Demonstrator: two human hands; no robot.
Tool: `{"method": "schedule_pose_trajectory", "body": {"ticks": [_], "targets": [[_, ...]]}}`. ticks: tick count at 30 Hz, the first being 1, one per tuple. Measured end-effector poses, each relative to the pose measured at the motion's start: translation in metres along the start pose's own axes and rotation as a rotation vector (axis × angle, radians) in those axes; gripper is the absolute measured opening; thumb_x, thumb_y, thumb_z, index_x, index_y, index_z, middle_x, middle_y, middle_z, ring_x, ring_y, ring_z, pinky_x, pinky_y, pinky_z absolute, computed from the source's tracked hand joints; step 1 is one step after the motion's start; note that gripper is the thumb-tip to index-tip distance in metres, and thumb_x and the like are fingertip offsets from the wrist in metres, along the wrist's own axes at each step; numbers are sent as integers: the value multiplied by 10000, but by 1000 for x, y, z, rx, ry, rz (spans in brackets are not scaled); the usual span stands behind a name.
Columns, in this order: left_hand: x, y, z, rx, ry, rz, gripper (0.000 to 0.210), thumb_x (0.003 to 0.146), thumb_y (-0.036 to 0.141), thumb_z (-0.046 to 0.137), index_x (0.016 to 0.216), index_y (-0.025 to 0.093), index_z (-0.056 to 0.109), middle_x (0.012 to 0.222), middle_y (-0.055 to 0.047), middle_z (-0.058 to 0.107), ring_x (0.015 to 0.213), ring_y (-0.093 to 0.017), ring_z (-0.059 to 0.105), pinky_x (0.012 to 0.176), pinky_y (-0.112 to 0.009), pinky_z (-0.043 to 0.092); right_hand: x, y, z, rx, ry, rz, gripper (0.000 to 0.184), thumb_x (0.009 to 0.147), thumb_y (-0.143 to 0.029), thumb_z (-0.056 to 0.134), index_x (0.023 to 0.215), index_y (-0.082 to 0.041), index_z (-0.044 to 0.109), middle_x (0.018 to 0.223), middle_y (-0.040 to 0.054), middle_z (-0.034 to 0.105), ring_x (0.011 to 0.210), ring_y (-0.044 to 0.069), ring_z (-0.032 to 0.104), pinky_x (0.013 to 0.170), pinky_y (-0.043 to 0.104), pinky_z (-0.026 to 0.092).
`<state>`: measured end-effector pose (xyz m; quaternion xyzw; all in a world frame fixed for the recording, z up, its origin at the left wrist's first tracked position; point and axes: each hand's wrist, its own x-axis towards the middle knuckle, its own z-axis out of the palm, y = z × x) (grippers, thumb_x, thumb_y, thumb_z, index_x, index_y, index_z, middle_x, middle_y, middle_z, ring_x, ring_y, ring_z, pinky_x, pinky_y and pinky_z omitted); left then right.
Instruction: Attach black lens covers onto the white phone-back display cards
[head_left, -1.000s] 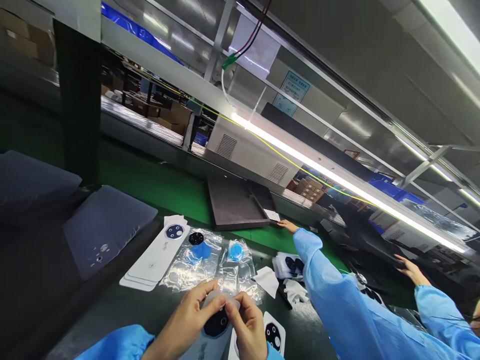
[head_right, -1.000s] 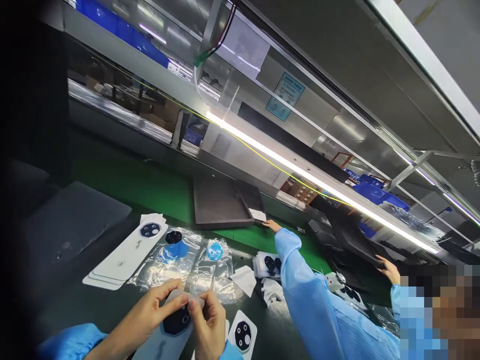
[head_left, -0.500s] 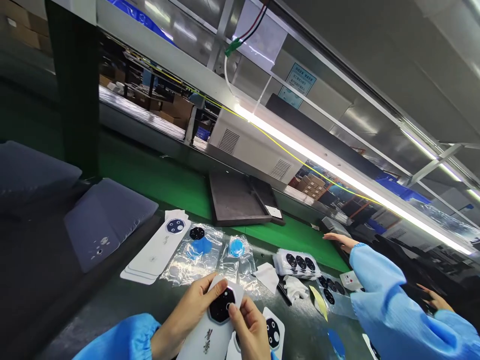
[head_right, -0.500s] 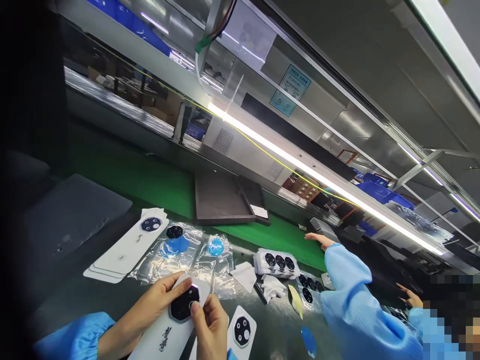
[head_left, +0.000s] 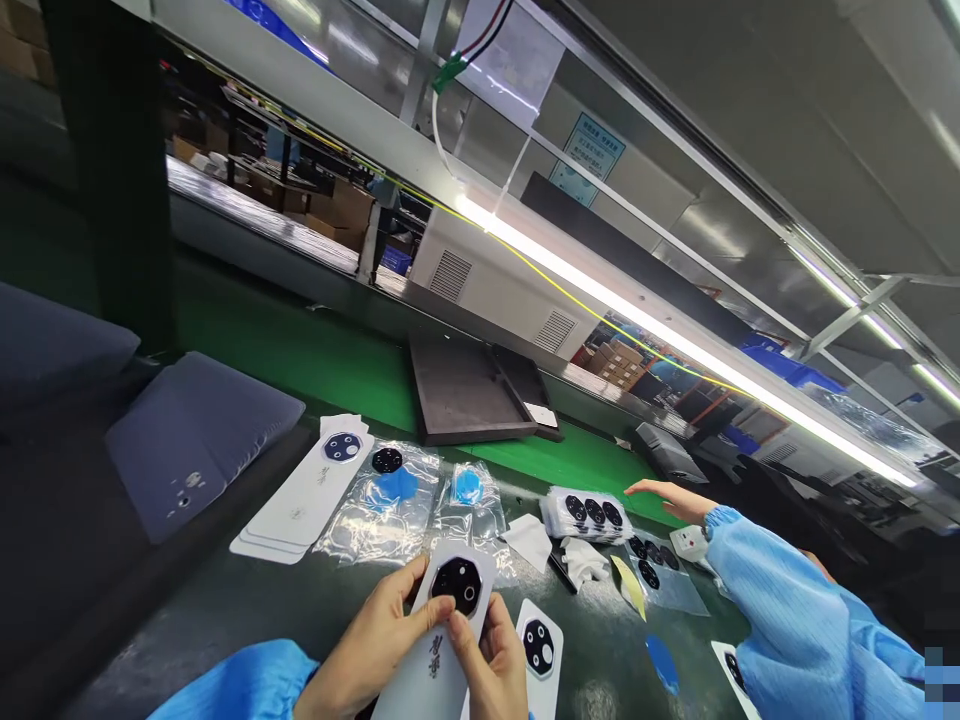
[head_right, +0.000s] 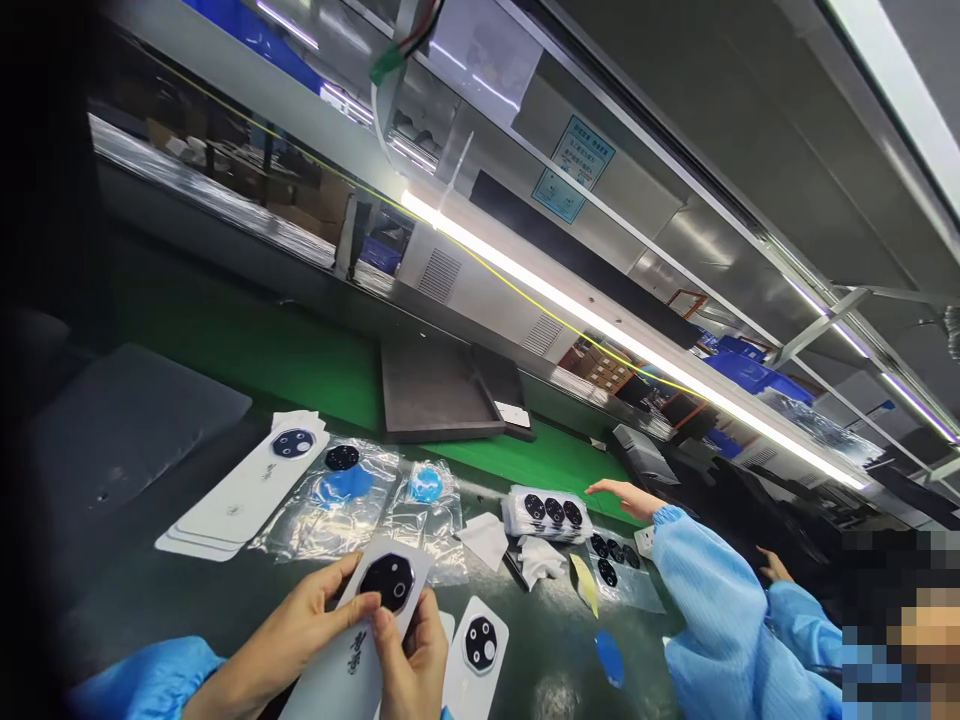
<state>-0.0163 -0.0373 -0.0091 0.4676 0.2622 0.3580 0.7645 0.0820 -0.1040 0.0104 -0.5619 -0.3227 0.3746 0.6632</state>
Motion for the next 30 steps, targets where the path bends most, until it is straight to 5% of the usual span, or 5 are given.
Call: {"method": "schedule_pose_trajectory", "body": {"ticks": [9,15,21,27,30], "targets": [[-4,9,6,140,48,49,457,649,601,697,776,169,621,792,-51,673,802,-257,601,673,-282,472,-2,8,1,61,122,21,463,585,-617,771,625,-189,597,553,-38,543,514,107,479,504,214,408],[-2,-1,7,6,37,-52,593,649,745,596,878,197,603,923,-54,667,851,-251,602,653,-269,470,3,15,-3,28,144,40,500,594,-675,723,591,-203,557,537,-37,512,517,121,472,491,229,412],[-5,14,5,150,15,-18,425,614,470,705,926,194,619,975,-61,677,996,-275,576,871,-300,436,5,18,-6,47,118,73,490,602,-657,732,590,-194,573,516,-39,518,504,123,485,507,232,412],[-7,21,0,11,13,-141,456,592,463,692,933,187,569,827,-23,679,757,-223,623,651,-288,471,3,16,-4,48,38,19,510,583,-617,772,840,-180,718,689,15,664,665,180,611,651,276,496],[-8,29,-3,-104,-22,-228,426,608,440,724,925,195,579,763,-5,676,689,-203,632,621,-280,476,3,13,-8,95,33,73,592,571,-584,801,982,-172,696,626,-4,637,544,148,584,501,247,469]]}}
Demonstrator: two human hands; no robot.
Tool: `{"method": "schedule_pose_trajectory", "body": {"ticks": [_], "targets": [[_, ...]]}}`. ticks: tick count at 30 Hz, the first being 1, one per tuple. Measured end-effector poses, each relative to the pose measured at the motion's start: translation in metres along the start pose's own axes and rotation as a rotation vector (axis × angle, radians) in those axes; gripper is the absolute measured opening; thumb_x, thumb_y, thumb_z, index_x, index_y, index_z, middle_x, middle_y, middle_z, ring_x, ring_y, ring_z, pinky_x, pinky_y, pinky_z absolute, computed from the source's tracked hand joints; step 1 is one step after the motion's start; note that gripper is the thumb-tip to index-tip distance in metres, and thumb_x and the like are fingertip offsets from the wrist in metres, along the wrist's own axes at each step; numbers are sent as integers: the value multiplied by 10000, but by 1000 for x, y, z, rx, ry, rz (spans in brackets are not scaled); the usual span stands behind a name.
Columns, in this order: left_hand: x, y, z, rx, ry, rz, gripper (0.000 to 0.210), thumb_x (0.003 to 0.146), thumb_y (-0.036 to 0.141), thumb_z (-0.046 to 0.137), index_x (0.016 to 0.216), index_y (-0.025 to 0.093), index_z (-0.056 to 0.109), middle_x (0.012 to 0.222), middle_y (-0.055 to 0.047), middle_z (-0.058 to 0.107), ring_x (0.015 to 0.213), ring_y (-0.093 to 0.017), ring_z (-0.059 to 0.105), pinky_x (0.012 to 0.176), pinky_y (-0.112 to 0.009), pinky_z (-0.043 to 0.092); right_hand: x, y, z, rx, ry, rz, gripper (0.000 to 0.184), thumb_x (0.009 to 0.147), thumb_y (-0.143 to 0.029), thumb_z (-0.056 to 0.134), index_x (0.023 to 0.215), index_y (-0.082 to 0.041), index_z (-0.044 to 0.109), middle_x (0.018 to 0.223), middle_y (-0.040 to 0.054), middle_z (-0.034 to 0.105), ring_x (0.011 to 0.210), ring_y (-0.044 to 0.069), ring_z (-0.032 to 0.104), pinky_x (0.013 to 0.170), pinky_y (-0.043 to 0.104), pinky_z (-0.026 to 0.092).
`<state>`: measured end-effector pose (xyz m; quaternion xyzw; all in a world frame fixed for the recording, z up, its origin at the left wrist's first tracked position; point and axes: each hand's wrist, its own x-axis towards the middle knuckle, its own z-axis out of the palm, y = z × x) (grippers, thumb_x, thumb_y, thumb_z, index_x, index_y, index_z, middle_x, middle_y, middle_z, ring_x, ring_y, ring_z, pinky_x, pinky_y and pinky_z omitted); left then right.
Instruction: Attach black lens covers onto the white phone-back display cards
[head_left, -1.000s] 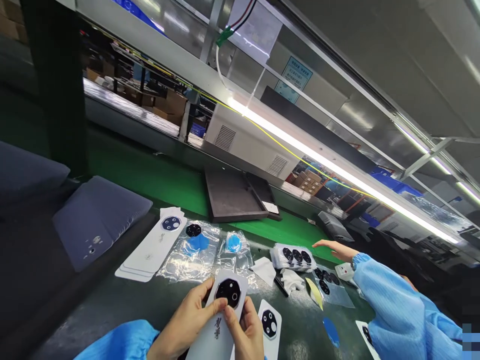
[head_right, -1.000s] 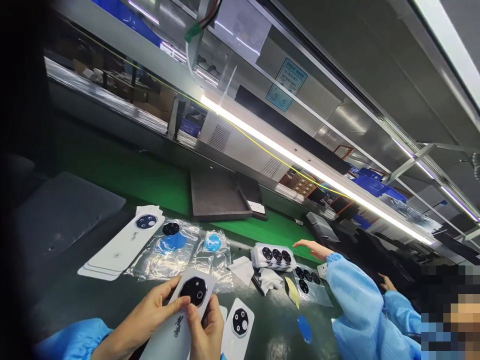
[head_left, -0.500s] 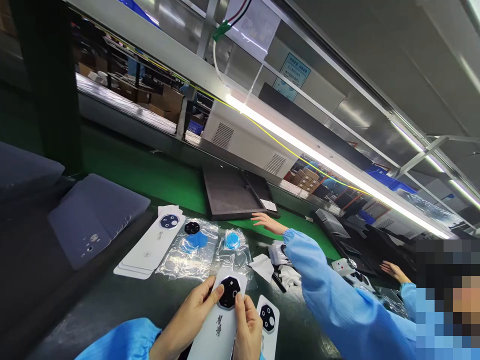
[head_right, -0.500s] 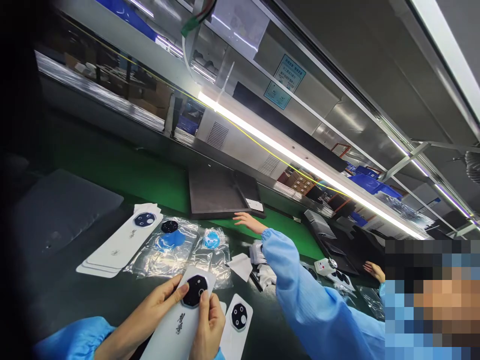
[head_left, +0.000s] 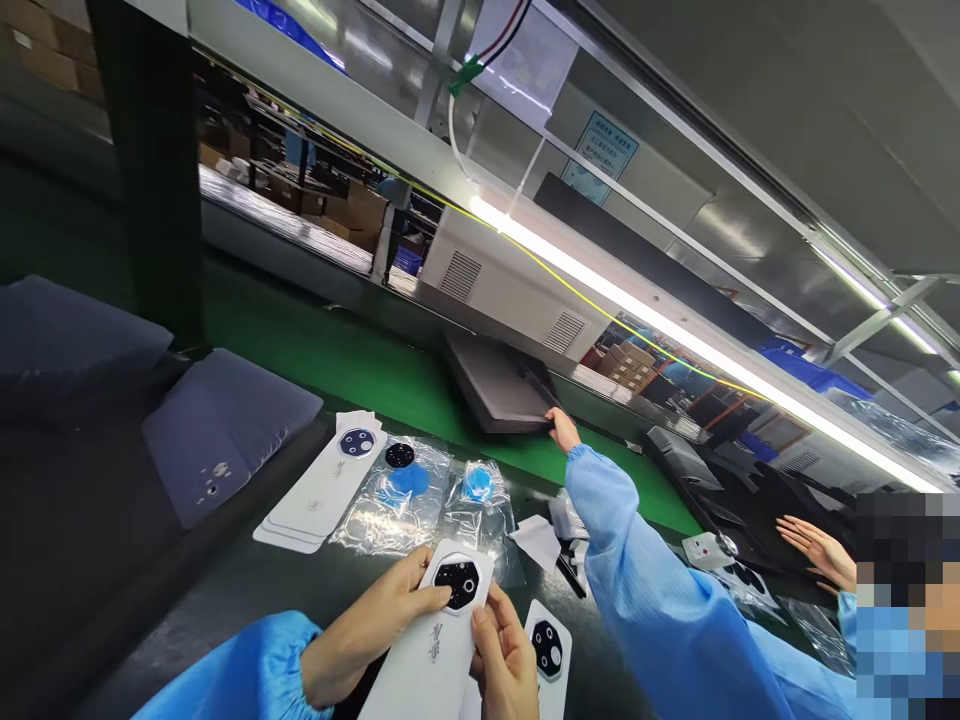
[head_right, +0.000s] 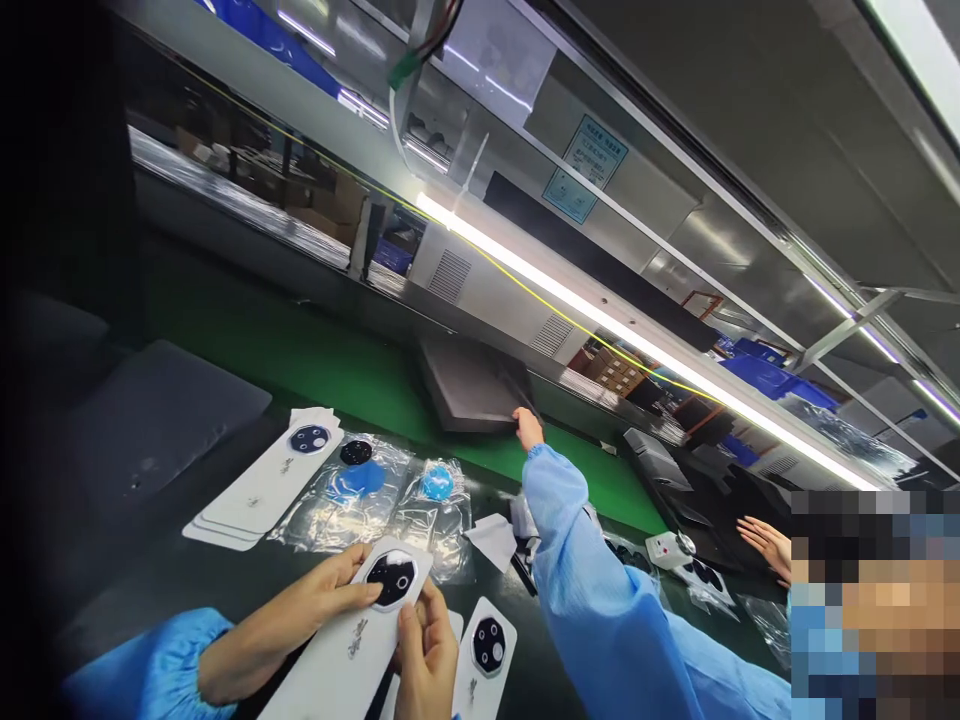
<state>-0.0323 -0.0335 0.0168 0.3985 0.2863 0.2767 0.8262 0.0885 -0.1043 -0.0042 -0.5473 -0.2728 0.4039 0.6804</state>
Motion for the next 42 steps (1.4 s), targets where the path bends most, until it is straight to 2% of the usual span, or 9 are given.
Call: {"method": "schedule_pose_trajectory", "body": {"ticks": [4,11,16,20,24,30,35,39,42], "targets": [[0,8,-3,-28,24,-41,471,568,515,748,911,210,647,764,-33,692,741,-245,647,654,-318,496,3,-6,-3,67,3,75,657,569,-517,837,1090,-173,631,505,-61,562,383,90,486,354,185,367],[7,-1,-5,-29,113,60,419,602,537,718,859,208,697,815,-55,709,877,-285,643,719,-334,496,9,-7,2,194,83,175,725,481,-448,889,1085,-197,576,534,-66,594,396,89,512,386,188,380],[12,-10,-11,-52,250,77,576,645,489,712,1146,218,631,1296,-78,595,1126,-284,574,846,-324,481,12,-3,2,191,90,187,748,448,-462,894,1074,-207,575,508,-82,553,401,100,496,413,210,370],[17,-15,-14,-59,232,30,762,629,550,695,1294,212,539,1330,-78,571,1017,-276,629,745,-306,494,14,-1,-1,182,84,197,740,453,-448,896,1078,-204,586,492,-102,496,386,78,443,416,189,308],[20,-18,-14,-52,268,29,804,561,571,713,1269,221,568,1340,-67,564,996,-295,627,693,-310,490,15,-2,-1,176,89,193,741,451,-461,892,1076,-198,592,494,-102,483,387,64,402,423,181,260],[20,-17,-16,-36,270,45,750,584,599,686,1219,207,607,1327,-69,575,1185,-299,531,927,-339,435,15,-6,3,200,116,223,744,420,-421,913,1048,-171,602,454,-130,413,389,48,362,436,172,247],[17,-13,-16,-3,283,65,664,592,583,707,1136,207,647,1406,-75,494,1301,-307,411,967,-335,413,14,-8,6,197,125,219,793,407,-460,907,1063,-163,575,472,-119,452,398,53,386,445,184,290],[18,-14,-14,7,183,27,780,601,606,707,1230,180,529,1050,-90,678,928,-263,637,719,-310,482,11,-11,6,138,107,199,854,428,-528,886,1116,-154,545,477,-116,448,403,54,373,446,180,282],[18,-14,-13,33,63,56,908,565,613,743,1271,150,410,742,-27,665,596,-196,610,538,-274,431,7,-12,6,75,71,87,842,499,-575,846,1161,-156,538,477,-116,437,418,56,367,457,183,285]]}}
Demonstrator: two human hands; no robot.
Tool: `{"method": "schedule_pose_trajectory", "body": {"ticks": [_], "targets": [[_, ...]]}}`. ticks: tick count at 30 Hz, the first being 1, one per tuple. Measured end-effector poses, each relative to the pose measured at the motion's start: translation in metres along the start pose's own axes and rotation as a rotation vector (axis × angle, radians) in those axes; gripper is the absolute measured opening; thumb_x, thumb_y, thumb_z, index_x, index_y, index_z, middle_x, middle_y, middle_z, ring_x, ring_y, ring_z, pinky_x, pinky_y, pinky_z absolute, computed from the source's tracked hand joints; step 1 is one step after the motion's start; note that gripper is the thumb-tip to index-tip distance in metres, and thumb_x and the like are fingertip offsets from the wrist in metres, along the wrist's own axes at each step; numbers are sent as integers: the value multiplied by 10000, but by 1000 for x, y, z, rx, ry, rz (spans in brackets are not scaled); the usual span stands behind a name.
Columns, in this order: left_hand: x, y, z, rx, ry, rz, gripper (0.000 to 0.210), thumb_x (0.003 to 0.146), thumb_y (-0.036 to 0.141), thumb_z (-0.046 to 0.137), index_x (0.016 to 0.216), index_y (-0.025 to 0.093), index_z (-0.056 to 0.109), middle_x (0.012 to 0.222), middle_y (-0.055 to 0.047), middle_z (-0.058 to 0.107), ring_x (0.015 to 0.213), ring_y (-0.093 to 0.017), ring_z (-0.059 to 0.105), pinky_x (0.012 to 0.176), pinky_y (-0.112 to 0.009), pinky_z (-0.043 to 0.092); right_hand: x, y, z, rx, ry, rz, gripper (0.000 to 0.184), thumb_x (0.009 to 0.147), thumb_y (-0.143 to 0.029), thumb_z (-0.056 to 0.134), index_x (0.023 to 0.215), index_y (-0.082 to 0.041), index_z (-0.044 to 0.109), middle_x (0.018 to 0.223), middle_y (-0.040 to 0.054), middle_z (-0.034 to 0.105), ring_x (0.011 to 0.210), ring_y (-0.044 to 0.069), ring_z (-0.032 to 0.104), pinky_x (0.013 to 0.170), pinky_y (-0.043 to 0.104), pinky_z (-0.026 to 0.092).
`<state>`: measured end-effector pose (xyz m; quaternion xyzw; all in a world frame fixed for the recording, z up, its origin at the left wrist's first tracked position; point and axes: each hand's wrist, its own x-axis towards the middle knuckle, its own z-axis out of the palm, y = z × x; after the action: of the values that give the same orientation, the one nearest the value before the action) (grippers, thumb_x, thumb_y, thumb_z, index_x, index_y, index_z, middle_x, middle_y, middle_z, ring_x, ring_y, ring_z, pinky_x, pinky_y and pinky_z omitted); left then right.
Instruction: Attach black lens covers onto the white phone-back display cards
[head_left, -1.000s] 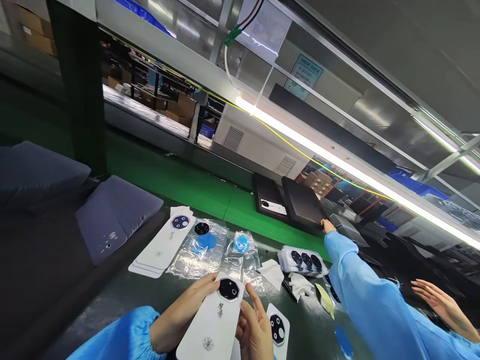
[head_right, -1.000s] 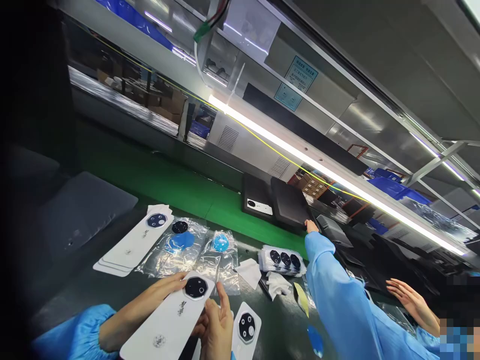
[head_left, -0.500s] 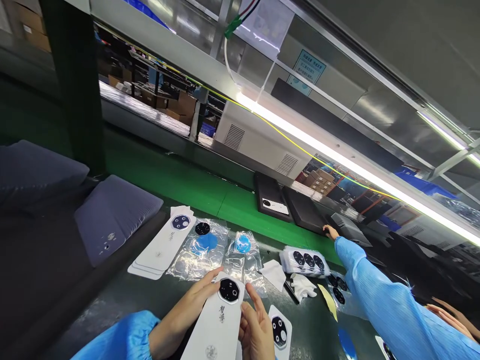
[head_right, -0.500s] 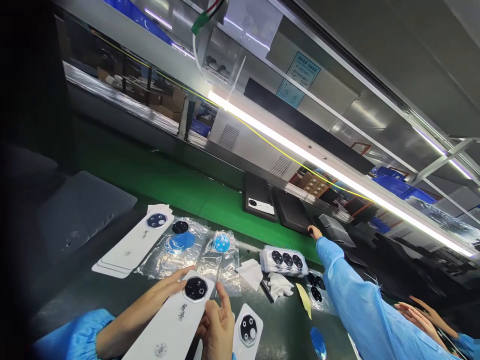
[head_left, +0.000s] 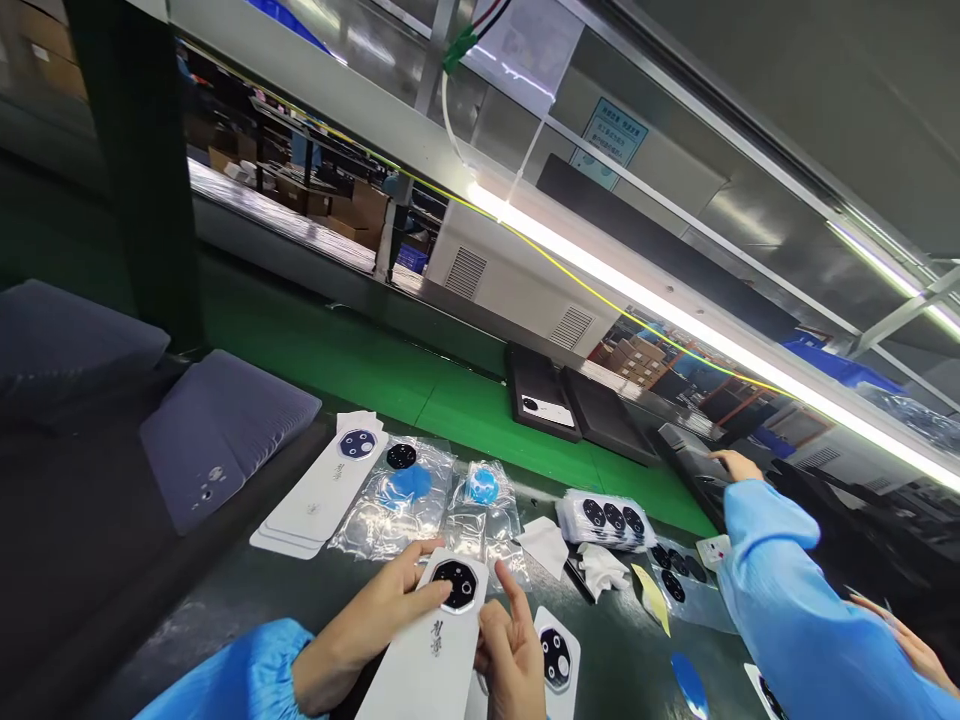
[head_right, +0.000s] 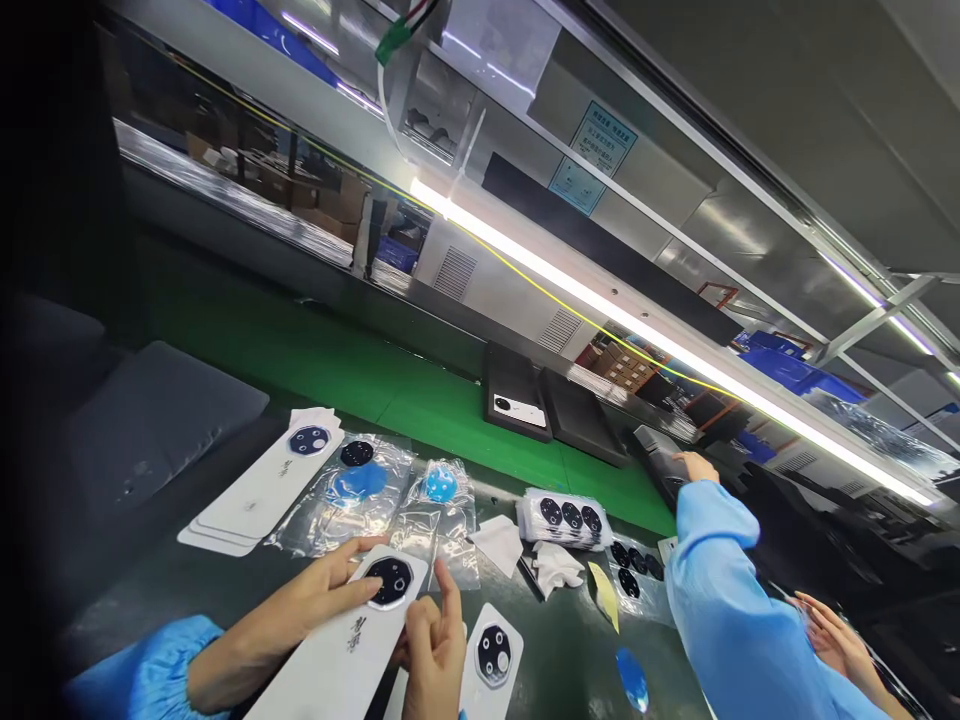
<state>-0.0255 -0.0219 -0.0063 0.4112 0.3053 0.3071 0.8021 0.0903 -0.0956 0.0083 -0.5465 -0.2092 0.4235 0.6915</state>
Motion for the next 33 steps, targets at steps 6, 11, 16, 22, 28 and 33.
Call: {"method": "schedule_pose_trajectory", "body": {"ticks": [6,11,16,22,28,33], "targets": [[-7,6,2,46,-87,38,894,601,505,761,1306,180,319,919,-49,687,716,-201,627,633,-277,466,-2,7,-6,-85,-61,-149,707,638,-600,759,1162,-176,546,516,-88,485,469,74,410,487,201,295],[-13,10,5,155,-103,74,824,671,396,695,1353,184,285,1022,-59,678,811,-217,625,705,-293,466,-3,12,-4,-48,-106,-119,834,564,-535,834,1206,-210,412,680,-21,669,574,148,599,591,263,458],[-16,13,6,222,-104,91,771,704,351,636,1373,198,284,1052,-58,675,894,-241,625,764,-321,464,-5,12,-1,-38,-128,-116,873,547,-504,853,1206,-219,355,895,81,745,751,223,690,753,341,518],[-16,12,6,255,-100,97,765,704,379,620,1363,183,286,1006,-58,673,857,-234,610,775,-329,450,-5,10,-1,-26,-134,-100,825,565,-512,840,1181,-219,376,924,91,751,791,235,703,763,332,520],[-16,8,8,207,-61,56,760,673,394,631,1341,225,311,897,-10,663,745,-204,599,679,-294,458,-5,10,0,21,-104,-56,769,593,-527,820,1164,-216,411,888,62,744,800,241,700,714,324,527],[-15,12,8,178,-74,27,731,636,466,663,1260,236,359,980,-33,646,828,-228,605,722,-307,467,-2,11,-2,1,-80,-51,690,605,-575,792,1092,-218,458,813,44,738,735,235,697,662,317,521]]}}
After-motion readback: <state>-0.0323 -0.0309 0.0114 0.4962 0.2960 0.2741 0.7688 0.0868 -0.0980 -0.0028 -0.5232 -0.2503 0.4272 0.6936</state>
